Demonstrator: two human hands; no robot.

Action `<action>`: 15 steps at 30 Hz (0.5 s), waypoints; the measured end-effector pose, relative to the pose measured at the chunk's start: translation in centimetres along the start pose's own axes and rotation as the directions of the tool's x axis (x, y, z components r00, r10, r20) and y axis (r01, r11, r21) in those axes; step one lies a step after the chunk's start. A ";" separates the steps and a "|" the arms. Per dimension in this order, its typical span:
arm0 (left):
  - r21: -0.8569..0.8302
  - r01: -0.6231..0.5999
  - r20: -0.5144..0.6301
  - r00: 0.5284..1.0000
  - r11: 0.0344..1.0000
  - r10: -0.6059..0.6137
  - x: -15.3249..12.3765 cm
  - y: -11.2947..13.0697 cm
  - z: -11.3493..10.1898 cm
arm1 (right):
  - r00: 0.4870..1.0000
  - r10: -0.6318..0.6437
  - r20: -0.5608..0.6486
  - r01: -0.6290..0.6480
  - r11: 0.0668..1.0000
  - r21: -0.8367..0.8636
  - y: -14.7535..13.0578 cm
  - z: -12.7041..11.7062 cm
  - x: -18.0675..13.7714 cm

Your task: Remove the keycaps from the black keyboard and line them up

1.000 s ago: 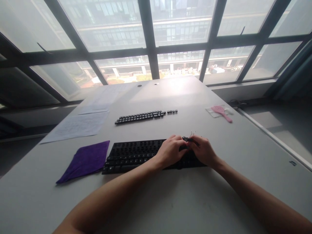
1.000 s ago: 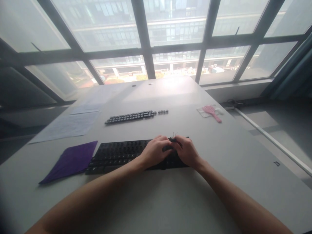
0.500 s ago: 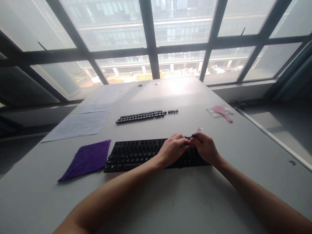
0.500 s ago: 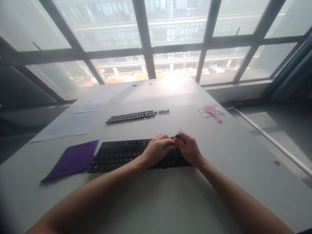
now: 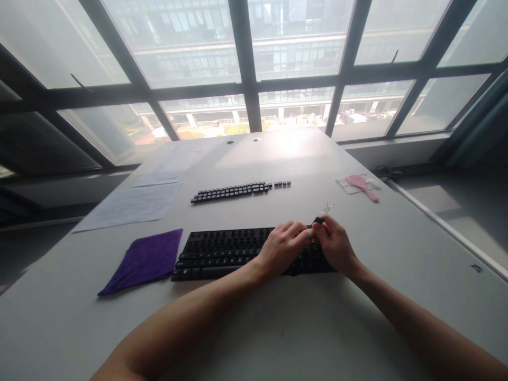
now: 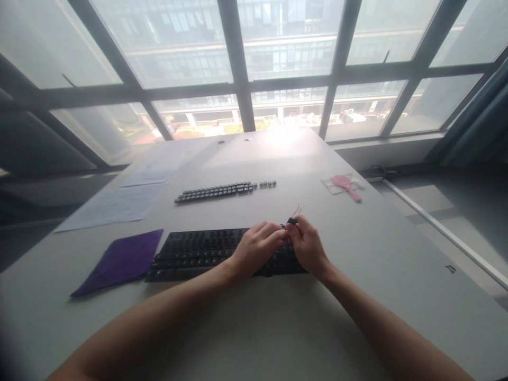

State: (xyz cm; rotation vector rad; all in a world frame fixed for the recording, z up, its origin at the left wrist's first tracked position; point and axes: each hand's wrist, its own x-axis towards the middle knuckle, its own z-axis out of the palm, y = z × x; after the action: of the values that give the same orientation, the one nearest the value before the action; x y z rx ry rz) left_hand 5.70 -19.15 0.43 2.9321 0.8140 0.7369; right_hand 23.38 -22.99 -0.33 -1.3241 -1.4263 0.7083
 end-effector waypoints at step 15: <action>-0.436 0.122 -0.115 0.975 0.892 -0.190 0.5 -0.5 -0.2 | 0.984 0.132 -0.121 -0.109 0.978 0.179 -0.5 0.0 0.2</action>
State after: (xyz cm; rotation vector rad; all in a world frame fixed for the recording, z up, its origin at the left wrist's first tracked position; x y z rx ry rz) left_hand 5.76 -18.48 0.74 2.4138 0.7696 0.9940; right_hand 23.20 -22.91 0.17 -1.3054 -1.1605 0.7903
